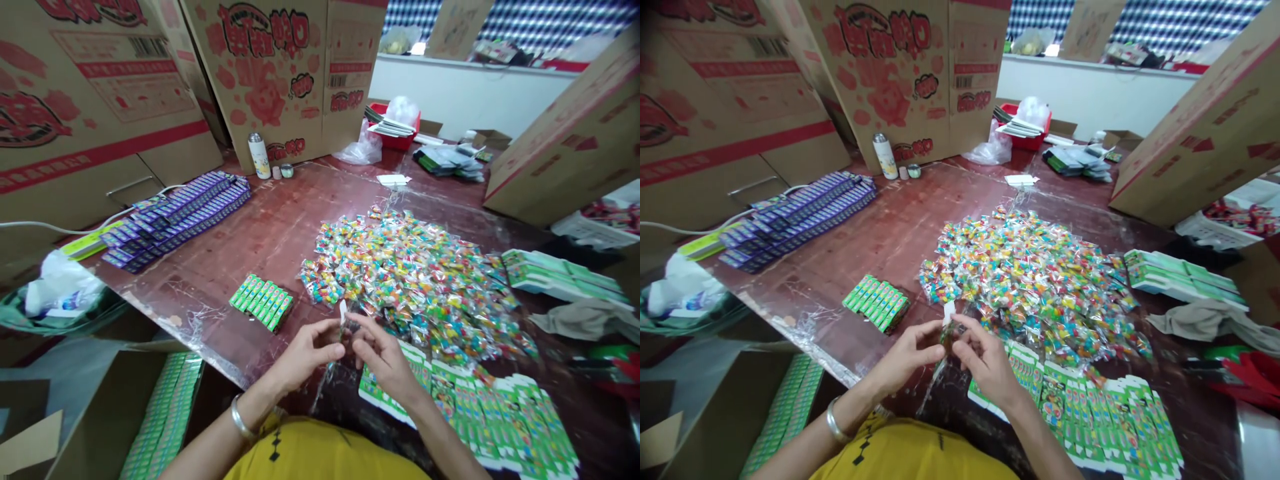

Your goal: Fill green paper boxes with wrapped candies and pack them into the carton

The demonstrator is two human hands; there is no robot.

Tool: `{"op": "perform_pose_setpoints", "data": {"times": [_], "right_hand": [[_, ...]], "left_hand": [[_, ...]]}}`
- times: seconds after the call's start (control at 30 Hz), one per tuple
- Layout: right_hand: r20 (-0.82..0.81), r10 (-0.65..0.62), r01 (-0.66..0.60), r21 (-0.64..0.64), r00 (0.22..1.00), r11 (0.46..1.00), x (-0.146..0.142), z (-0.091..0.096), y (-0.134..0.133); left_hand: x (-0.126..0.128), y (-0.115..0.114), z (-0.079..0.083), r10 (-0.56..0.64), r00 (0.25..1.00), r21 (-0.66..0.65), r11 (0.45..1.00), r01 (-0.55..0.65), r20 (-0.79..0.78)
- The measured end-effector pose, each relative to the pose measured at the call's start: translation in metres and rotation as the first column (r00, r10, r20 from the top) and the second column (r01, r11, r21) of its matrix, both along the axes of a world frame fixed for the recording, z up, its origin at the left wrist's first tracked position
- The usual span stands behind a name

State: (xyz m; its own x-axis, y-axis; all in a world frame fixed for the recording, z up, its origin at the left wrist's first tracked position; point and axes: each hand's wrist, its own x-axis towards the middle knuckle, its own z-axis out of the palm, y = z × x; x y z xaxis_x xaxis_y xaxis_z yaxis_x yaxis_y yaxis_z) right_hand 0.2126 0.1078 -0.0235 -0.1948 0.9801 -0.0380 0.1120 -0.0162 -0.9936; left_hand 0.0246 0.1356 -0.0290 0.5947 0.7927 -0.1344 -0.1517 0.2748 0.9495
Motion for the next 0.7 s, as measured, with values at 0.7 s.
{"op": "perform_pose_setpoints", "data": {"times": [0.7], "right_hand": [[-0.071, -0.432, 0.435, 0.05, 0.899, 0.899, -0.031, -0.029, -0.001]], "left_hand": [[0.007, -0.019, -0.015, 0.451, 0.88, 0.111, 0.892, -0.439, -0.149]]}}
